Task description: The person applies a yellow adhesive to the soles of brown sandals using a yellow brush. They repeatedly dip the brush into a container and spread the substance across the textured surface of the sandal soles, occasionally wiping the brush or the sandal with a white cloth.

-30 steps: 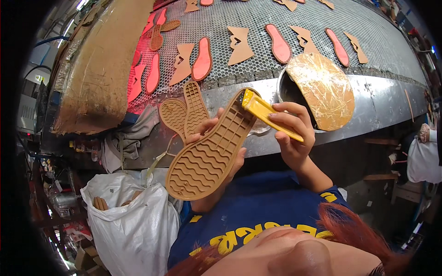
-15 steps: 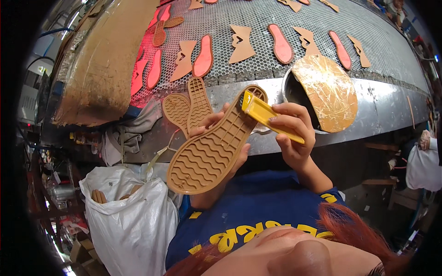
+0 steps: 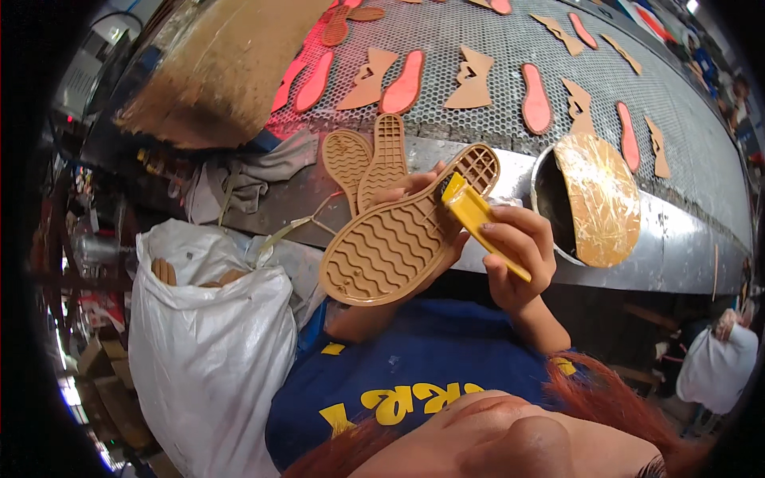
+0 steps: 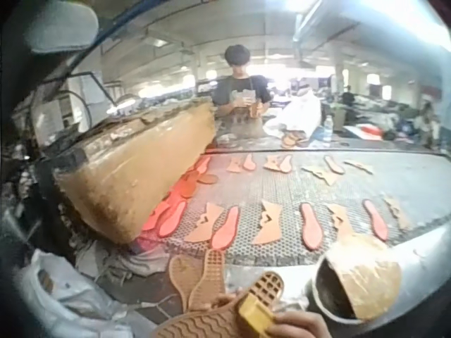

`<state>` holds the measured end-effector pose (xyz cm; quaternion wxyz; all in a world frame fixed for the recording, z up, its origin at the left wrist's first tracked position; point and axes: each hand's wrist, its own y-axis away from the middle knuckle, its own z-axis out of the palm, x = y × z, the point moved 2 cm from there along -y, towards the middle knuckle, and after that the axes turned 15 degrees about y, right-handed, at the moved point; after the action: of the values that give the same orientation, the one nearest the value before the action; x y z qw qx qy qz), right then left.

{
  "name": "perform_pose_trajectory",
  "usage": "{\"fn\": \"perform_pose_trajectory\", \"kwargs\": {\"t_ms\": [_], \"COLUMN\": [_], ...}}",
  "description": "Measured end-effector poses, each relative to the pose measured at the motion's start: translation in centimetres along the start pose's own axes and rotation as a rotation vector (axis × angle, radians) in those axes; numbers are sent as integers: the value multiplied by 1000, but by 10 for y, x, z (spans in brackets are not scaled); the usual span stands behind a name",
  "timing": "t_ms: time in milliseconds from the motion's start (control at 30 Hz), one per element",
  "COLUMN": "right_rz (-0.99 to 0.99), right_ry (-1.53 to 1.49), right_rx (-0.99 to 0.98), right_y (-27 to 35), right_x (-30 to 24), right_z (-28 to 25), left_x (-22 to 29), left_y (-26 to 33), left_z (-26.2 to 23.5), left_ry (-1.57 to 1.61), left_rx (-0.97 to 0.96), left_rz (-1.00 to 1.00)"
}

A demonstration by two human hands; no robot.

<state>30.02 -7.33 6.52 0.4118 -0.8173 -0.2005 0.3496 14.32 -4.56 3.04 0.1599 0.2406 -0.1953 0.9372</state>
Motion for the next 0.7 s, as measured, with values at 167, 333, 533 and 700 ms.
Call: {"fn": "perform_pose_trajectory", "kwargs": {"t_ms": [167, 333, 533, 700], "right_rz": [-124, -101, -29, -188], "right_ry": [-106, -130, -13, -160], "right_rx": [-94, -76, -84, -138], "right_y": [-4, -9, -11, -12], "right_x": [-25, -27, -30, -51], "right_z": [12, 15, 12, 16], "left_x": [-6, -3, 9, -2], "left_y": [-6, -6, -4, -5], "left_z": [0, -3, -7, 10], "left_ry": [-42, -148, -1, -424], "left_rx": [205, 284, 313, 233], "left_rz": [313, 326, 106, 402]}}
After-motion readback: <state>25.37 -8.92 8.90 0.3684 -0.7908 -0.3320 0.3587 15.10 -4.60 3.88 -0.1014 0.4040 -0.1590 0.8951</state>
